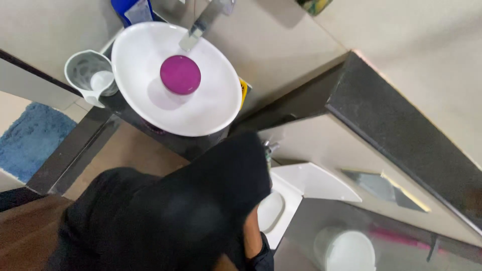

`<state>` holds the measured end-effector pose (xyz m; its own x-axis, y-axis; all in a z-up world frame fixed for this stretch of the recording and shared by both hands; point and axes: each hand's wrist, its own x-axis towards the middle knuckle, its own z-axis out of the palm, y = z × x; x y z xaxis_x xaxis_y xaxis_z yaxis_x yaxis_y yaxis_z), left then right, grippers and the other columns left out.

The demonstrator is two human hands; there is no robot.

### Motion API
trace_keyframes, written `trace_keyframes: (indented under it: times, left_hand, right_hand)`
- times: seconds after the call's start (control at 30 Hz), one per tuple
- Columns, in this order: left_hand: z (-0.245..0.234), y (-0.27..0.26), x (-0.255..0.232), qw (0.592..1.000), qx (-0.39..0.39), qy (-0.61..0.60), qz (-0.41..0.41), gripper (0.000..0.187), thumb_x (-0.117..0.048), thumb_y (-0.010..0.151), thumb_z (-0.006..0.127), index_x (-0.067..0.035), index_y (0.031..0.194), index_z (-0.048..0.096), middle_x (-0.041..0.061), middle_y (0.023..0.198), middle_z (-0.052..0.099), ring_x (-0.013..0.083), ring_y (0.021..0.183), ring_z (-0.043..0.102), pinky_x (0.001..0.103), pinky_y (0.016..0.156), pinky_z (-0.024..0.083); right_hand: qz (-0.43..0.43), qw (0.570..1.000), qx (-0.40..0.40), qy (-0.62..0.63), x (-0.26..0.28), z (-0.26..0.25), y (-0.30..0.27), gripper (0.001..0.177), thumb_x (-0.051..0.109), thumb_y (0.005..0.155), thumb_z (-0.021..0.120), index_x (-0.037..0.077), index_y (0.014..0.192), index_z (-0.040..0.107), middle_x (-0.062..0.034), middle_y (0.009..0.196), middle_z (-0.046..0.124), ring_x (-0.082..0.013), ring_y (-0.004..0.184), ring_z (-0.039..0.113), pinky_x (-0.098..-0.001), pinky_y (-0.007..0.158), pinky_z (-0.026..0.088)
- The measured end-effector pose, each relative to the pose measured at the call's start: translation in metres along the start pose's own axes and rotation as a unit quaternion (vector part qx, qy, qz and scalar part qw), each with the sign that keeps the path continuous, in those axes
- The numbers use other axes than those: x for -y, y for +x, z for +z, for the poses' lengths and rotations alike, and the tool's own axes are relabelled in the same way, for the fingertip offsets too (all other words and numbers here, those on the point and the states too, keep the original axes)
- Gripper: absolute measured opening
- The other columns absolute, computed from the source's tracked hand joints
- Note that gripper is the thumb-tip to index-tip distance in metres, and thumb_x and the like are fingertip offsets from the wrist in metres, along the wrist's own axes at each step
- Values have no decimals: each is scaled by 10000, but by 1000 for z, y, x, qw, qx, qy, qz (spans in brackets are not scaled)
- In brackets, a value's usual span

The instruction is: Wiping down various bathroom product containers with a cloth.

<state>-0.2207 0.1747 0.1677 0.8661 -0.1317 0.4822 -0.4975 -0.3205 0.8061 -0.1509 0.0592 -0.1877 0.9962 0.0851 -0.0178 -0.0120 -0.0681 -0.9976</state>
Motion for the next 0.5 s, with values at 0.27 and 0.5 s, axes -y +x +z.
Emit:
trace_keyframes:
  times: [0.27,0.5]
  left_hand:
    - [2,11,91,990,-99,-41,-93,463,-403,970,630,-51,1271,627,123,1187,695,264,1039,720,391,896,560]
    - [50,-46,211,955,-212,-93,-185,502,-408,1028,605,-5,1327,593,151,1268,700,266,1107,722,381,919,548]
  right_hand:
    - [26,999,7,43,34,-19,38,377,227,885,808,-53,1102,678,-122,920,719,-185,747,689,-337,643,580]
    - [9,992,71,104,26,-27,54,386,249,964,732,-38,1198,621,-94,1110,684,-162,974,643,-309,838,530]
